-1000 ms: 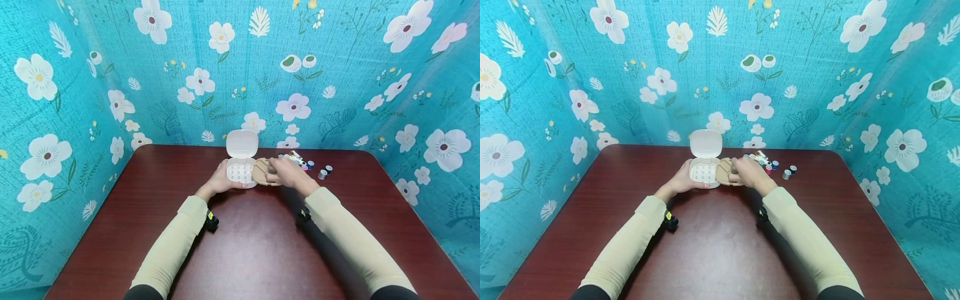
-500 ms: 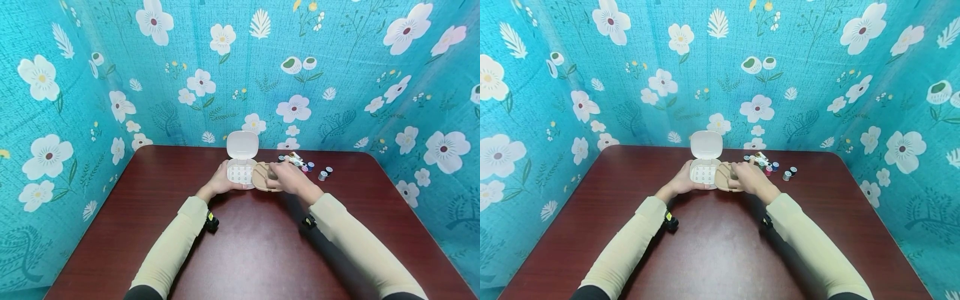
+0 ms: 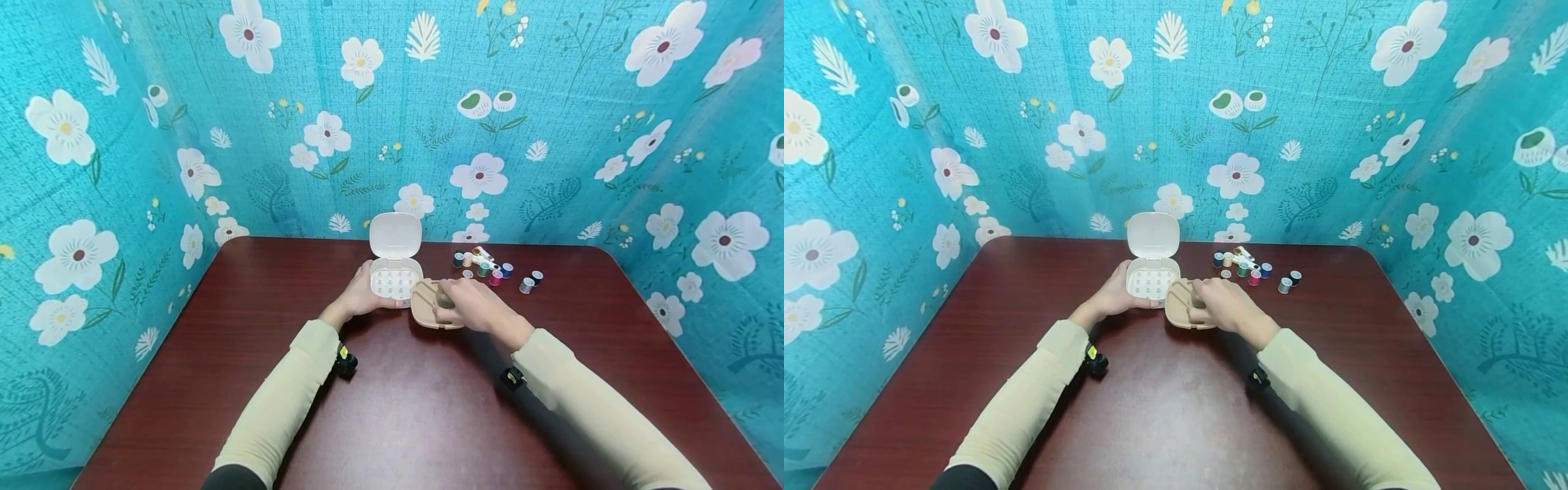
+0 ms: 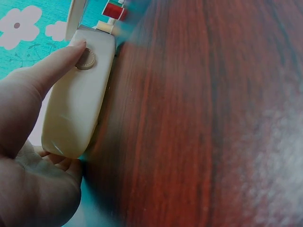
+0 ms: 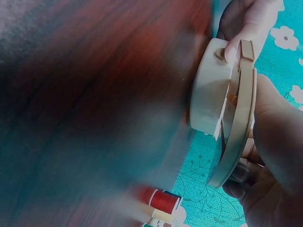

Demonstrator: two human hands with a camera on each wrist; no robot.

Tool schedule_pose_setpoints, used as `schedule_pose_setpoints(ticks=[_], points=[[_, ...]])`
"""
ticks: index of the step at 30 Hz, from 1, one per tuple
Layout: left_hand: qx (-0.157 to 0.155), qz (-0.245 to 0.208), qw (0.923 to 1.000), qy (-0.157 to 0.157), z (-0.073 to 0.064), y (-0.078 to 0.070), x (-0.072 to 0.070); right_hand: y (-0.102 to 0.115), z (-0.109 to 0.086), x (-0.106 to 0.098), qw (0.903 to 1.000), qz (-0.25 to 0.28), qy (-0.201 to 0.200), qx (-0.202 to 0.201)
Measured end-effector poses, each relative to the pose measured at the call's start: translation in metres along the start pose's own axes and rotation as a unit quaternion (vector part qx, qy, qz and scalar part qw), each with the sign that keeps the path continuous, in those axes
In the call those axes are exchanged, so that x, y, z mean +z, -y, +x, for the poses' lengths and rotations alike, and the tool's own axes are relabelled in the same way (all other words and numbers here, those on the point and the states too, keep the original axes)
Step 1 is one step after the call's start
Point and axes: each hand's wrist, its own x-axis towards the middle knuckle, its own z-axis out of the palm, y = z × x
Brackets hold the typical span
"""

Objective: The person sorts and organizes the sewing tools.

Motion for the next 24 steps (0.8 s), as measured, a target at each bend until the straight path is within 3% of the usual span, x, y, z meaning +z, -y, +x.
schedule_pose_setpoints(ticks=[24], points=[[0.019, -0.013, 0.9997, -0.002, 0.0, 0.0, -0.001, 0.01, -0.026, 0.003, 0.9995, 0.031, 0.004, -0.006]])
